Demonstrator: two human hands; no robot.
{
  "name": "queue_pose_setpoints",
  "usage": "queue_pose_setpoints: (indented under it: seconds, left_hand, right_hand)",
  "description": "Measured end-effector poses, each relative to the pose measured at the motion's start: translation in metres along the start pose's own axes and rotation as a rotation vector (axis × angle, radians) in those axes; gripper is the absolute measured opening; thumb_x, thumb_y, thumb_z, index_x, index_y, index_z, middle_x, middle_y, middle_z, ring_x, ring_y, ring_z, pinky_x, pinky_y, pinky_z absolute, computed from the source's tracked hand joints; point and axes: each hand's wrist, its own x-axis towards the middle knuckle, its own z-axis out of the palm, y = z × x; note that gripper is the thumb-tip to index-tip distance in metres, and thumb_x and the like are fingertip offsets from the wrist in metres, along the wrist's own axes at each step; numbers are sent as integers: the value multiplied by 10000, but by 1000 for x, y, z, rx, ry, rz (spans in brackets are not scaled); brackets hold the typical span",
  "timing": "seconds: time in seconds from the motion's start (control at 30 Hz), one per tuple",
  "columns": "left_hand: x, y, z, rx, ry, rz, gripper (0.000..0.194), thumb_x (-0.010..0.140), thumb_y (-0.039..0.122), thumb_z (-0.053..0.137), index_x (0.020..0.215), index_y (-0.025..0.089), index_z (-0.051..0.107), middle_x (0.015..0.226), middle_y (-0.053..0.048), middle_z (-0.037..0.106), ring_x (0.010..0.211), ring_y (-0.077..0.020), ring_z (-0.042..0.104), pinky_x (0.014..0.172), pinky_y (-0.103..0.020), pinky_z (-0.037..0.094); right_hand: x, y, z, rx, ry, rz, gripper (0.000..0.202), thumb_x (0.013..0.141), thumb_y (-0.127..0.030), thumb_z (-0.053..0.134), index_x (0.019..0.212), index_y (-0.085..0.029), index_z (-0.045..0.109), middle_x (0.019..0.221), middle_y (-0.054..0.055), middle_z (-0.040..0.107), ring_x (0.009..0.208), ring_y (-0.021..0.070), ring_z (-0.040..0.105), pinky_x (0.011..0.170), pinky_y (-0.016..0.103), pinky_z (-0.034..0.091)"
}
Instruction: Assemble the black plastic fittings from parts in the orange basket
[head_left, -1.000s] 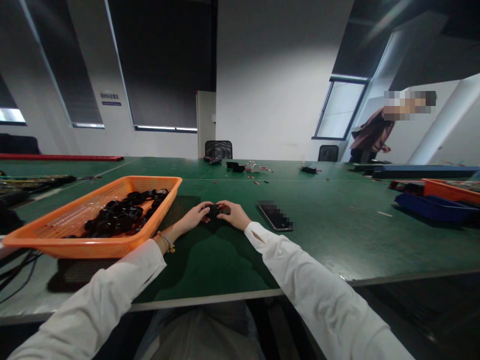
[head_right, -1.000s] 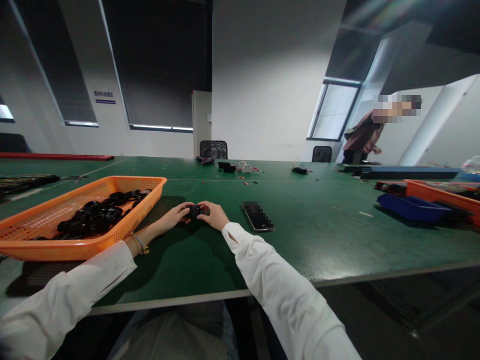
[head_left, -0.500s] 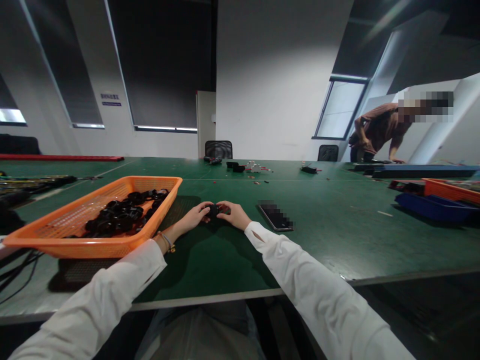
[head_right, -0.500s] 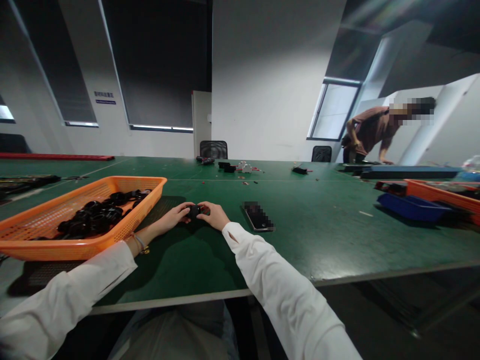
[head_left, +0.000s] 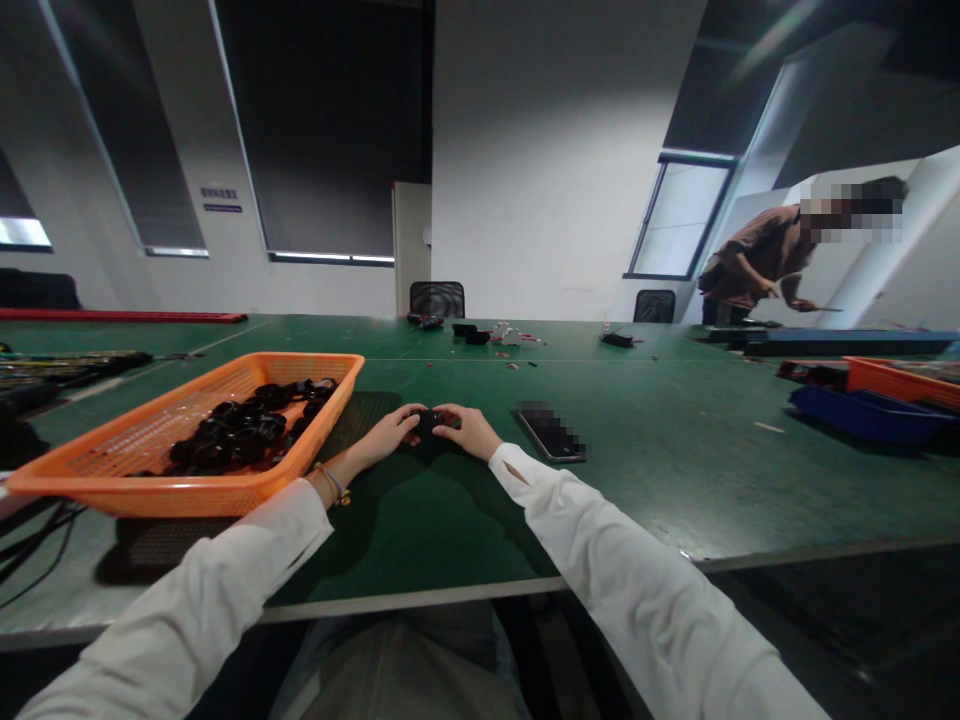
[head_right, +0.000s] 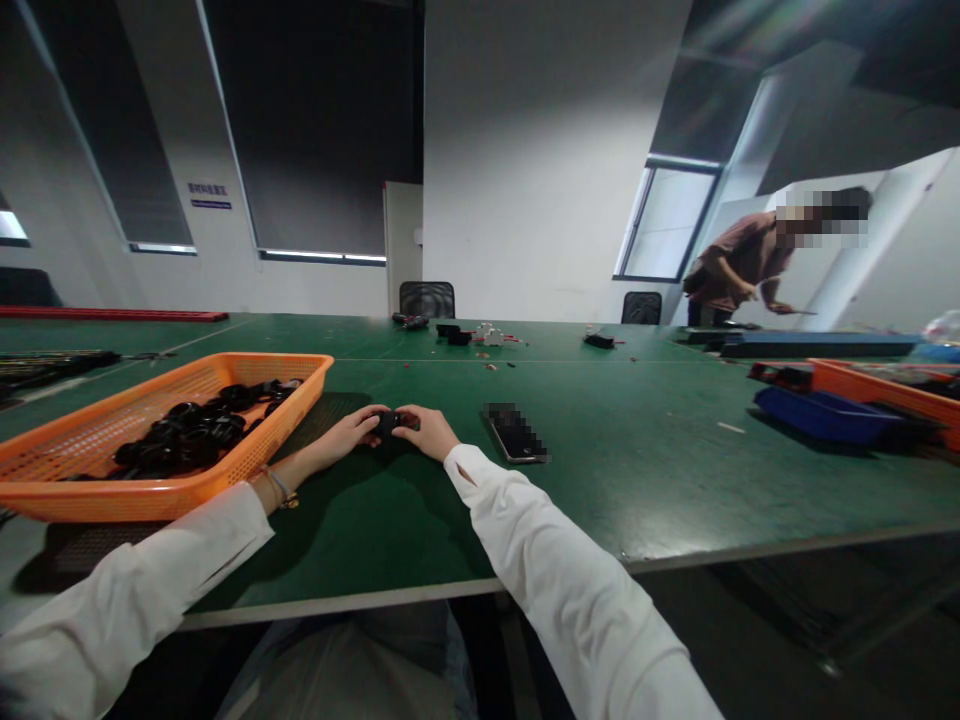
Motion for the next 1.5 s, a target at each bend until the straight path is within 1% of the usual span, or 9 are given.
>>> queue_pose_setpoints:
  seconds: [0.3, 0.5, 0.67, 0.93, 1.0, 1.1, 1.17, 1.33, 1.5]
  left_hand:
    - [-2, 3, 2, 3, 5, -20, 267, 759, 246, 483, 1007, 154, 521, 754, 10, 549, 516, -64, 520, 531, -204, 436]
    - [-2, 5, 2, 13, 12, -28, 267, 764, 229, 469, 1015, 148, 514, 751, 11, 543, 518, -66, 519, 542, -210, 438]
    - [-3, 5, 3, 16, 7, -34, 271, 768, 227, 459, 1024, 148, 504, 749, 13, 542, 520, -64, 515, 532, -204, 433]
    - [-4, 8, 4, 3, -6, -36, 251, 774, 204, 441, 1010, 139, 497, 779, 10, 548, 525, -58, 507, 543, -204, 430]
    - [-4, 9, 4, 4, -2, -38, 248, 775, 203, 441, 1009, 144, 495, 776, 12, 548, 525, -57, 506, 544, -203, 429]
    - [-4, 10, 5, 6, 7, -42, 237, 778, 197, 435, 1002, 147, 493, 769, 16, 542, 513, -51, 500, 538, -198, 425]
    - [-4, 10, 5, 2, 11, -48, 233, 779, 193, 431, 998, 146, 493, 769, 16, 540, 507, -48, 497, 535, -198, 423]
    - [-3, 9, 5, -6, 10, -52, 227, 784, 187, 422, 995, 148, 494, 764, 16, 536, 517, -50, 498, 528, -189, 421]
    - [-3, 8, 5, -2, 18, -52, 227, 783, 187, 424, 994, 148, 495, 761, 14, 538, 520, -55, 506, 527, -190, 427]
  right_hand:
    - [-1, -5, -2, -41, 2, 17, 339, 659, -248, 642, 985, -160, 616, 806, 40, 667, 740, 155, 617, 744, 302, 478]
    - [-2, -5, -2, -76, 4, 17, 322, 680, -269, 629, 987, -173, 622, 825, 43, 671, 758, 165, 620, 746, 300, 477]
    - [-2, -6, -1, -117, -4, 17, 324, 708, -278, 602, 1001, -141, 618, 843, 64, 675, 751, 168, 618, 734, 291, 473]
    - [-1, -5, 0, -118, 0, 10, 261, 724, -286, 577, 951, -166, 624, 842, 45, 664, 761, 155, 605, 737, 285, 459]
    - [-2, -4, 0, -91, 3, 6, 301, 702, -275, 594, 979, -157, 598, 817, 43, 651, 746, 151, 599, 733, 289, 459]
    - [-3, -2, 0, -28, -8, -15, 465, 634, -226, 643, 1076, -158, 515, 802, 26, 621, 720, 138, 587, 715, 290, 463]
    - [-4, -2, -1, -2, -23, -25, 516, 608, -189, 651, 1095, -173, 482, 788, 8, 604, 704, 131, 579, 705, 292, 463]
    - [-4, -4, -1, 27, -38, -31, 387, 626, -144, 619, 999, -186, 522, 728, -18, 587, 696, 122, 576, 722, 291, 458]
    - [-3, -5, -1, 13, -30, -18, 368, 634, -153, 620, 993, -180, 541, 718, -14, 590, 695, 124, 576, 725, 288, 455]
